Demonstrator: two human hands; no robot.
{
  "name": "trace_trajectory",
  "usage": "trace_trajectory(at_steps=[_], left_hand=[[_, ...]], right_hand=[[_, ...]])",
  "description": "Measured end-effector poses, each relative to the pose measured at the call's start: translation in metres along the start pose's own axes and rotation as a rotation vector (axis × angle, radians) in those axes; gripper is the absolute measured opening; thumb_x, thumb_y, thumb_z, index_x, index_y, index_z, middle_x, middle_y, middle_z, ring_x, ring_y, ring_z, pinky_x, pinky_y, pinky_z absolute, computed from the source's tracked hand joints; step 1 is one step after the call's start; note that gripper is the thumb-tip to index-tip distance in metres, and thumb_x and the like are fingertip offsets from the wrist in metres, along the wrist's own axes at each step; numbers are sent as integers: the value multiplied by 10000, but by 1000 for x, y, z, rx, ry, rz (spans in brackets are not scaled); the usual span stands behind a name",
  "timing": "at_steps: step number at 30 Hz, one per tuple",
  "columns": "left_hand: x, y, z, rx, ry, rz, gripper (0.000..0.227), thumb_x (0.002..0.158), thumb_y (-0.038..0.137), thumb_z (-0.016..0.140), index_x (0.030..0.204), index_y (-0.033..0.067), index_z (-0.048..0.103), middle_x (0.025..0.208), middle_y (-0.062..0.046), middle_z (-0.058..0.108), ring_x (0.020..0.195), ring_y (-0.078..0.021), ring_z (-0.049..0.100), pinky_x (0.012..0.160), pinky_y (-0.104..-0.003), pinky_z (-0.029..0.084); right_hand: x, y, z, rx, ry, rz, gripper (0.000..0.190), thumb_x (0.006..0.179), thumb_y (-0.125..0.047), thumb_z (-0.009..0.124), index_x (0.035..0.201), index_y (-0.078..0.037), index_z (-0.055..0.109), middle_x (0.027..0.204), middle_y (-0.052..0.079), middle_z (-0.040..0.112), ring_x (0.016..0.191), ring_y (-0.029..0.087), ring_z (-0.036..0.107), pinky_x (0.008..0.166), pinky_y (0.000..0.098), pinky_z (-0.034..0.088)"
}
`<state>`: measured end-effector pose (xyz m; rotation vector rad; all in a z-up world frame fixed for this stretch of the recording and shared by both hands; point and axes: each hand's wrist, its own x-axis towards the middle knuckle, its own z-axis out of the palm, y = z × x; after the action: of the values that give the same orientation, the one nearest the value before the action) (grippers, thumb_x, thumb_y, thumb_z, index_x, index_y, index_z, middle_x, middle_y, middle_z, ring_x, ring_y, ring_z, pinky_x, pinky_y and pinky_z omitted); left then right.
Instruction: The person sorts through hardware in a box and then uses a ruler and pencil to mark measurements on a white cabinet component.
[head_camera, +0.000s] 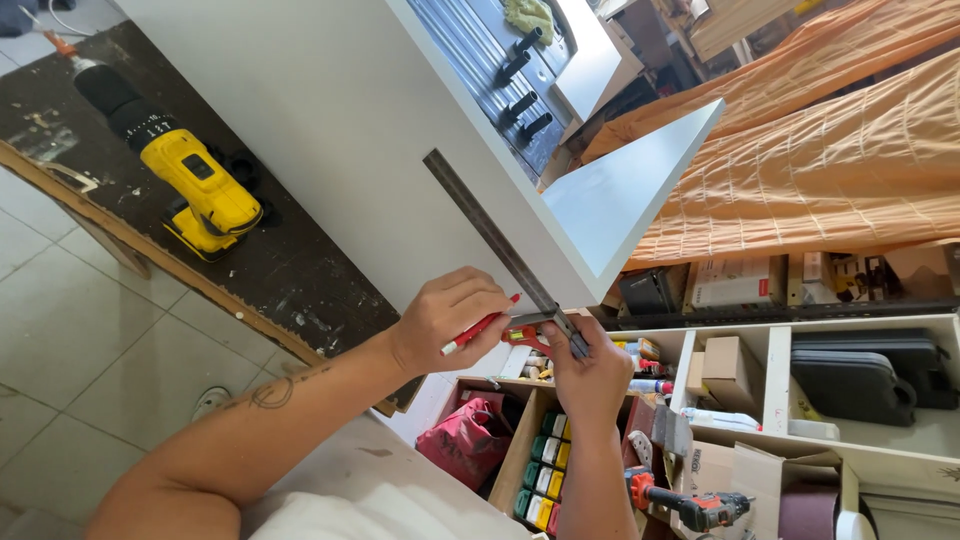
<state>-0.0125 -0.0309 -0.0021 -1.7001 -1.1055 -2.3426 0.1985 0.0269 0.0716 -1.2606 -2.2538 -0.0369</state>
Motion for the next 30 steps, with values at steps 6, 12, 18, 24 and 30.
trace_trajectory(at_steps=[6, 12, 18, 24, 30], left_hand=[[14, 11, 1, -44, -43, 67, 72, 900, 31, 747, 963, 64, 735, 886, -137, 757, 914, -346, 784, 830, -414, 664], [23, 11, 5, -16, -36, 81, 68, 908, 21, 741, 958, 63, 722, 884, -127, 744, 944, -346, 784, 829, -407, 668], [22, 7, 9, 5, -36, 107, 44, 933, 25, 714, 966, 50, 730, 895, -113, 738, 966, -330, 774, 841, -396, 659], [24, 7, 10, 69, -56, 147, 49, 916, 32, 738, 957, 60, 737, 890, -106, 743, 954, -302, 776, 849, -367, 656], [27, 9, 6, 56, -81, 111, 63, 912, 30, 736, 965, 64, 738, 877, -103, 739, 956, -294, 774, 845, -362, 656]], right_hand=[[-2, 0, 2, 5, 23, -6, 226, 860, -436, 872, 925, -240, 779, 610, 109, 658, 650, 433, 691, 639, 449, 540], [-2, -2, 3, 29, 45, 4, 192, 877, -410, 861, 906, -238, 780, 602, 101, 657, 631, 446, 675, 636, 448, 540], [-1, -1, 4, 41, 50, 11, 183, 866, -389, 876, 896, -232, 787, 603, 98, 660, 622, 436, 673, 632, 441, 533], [-3, 0, 5, 35, 70, -2, 183, 852, -398, 883, 896, -249, 786, 600, 77, 660, 631, 420, 685, 640, 425, 539], [-2, -4, 4, 42, 73, -3, 201, 850, -375, 890, 904, -213, 783, 619, 118, 673, 641, 446, 684, 639, 452, 538]])
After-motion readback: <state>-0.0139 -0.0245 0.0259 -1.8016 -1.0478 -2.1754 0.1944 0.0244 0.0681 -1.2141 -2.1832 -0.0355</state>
